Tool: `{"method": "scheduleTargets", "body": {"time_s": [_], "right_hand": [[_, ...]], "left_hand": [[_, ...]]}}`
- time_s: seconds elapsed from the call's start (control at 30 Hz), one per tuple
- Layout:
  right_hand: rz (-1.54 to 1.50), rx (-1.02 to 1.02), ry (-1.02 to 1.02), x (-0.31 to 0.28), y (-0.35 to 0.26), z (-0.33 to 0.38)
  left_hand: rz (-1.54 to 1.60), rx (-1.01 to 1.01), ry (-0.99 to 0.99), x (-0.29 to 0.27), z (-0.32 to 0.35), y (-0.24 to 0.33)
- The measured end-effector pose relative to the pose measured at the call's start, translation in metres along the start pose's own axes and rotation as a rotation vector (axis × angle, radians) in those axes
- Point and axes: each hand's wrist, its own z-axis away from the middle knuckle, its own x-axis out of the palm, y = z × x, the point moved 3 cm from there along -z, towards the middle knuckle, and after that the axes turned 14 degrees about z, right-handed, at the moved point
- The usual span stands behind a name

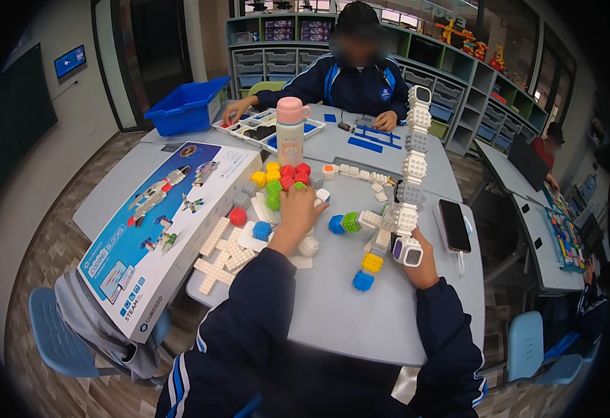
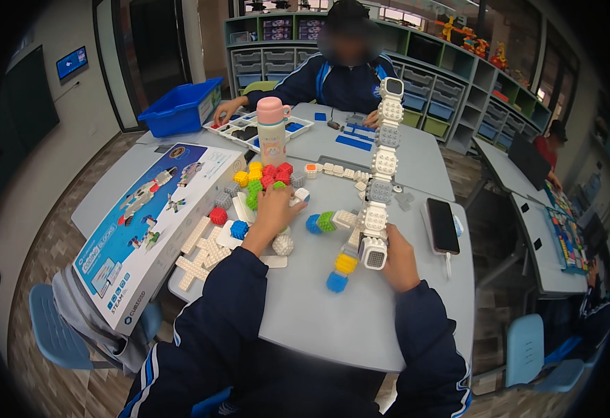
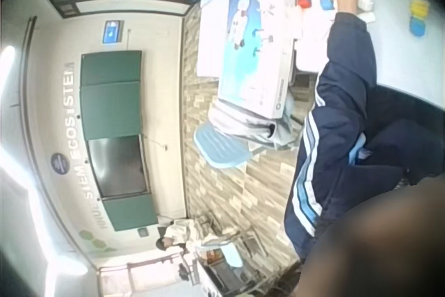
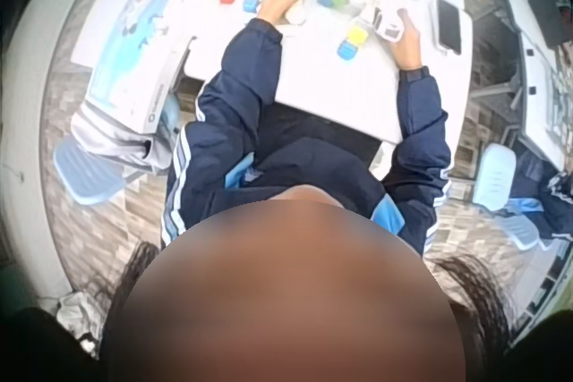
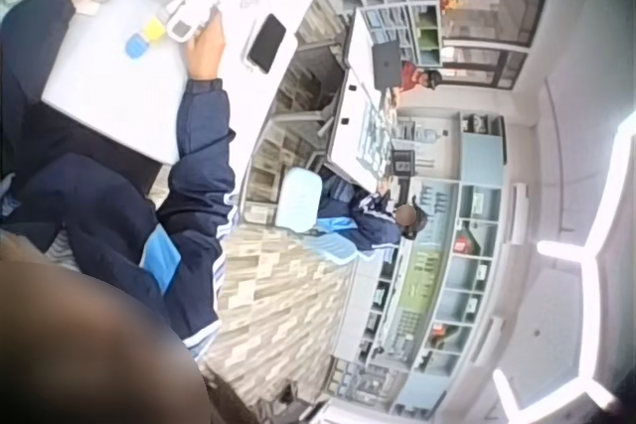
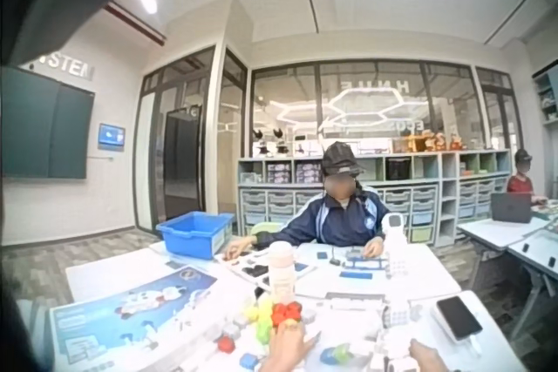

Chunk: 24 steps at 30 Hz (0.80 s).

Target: The person assembles a vertical structure using white and colored interlocking blocks. They repeatedly pick up blocks, align them, and press them together to extend the tower. The person occasionally adjusts the structure and places additional blocks to stabilize it.

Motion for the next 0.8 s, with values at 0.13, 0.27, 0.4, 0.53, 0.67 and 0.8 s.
{"method": "scheduleTargets", "body": {"time_s": [0.13,0.27,0.4,0.53,0.67,0.8], "right_hand": [[0.015,0.02,-0.009,-0.001,-0.001,0.0],[0.034,-0.007,0.004,0.0,0.001,0.0],[0.01,0.005,0.014,0.002,0.004,0.0],[0.02,-0.004,0.011,0.001,0.002,0.0],[0.016,-0.004,0.008,0.0,0.0,0.0],[-0.018,-0.003,0.005,0.0,0.0,0.0]], "left_hand": [[0.261,-0.092,0.068,-0.018,-0.013,-0.018],[0.216,-0.116,0.204,-0.032,-0.017,-0.046],[0.047,-0.097,0.205,-0.021,-0.01,-0.058],[-0.075,-0.021,0.099,0.001,-0.006,-0.051],[-0.001,0.033,-0.006,0.006,-0.007,-0.046],[0.035,0.029,-0.039,0.005,-0.006,-0.044]]}}
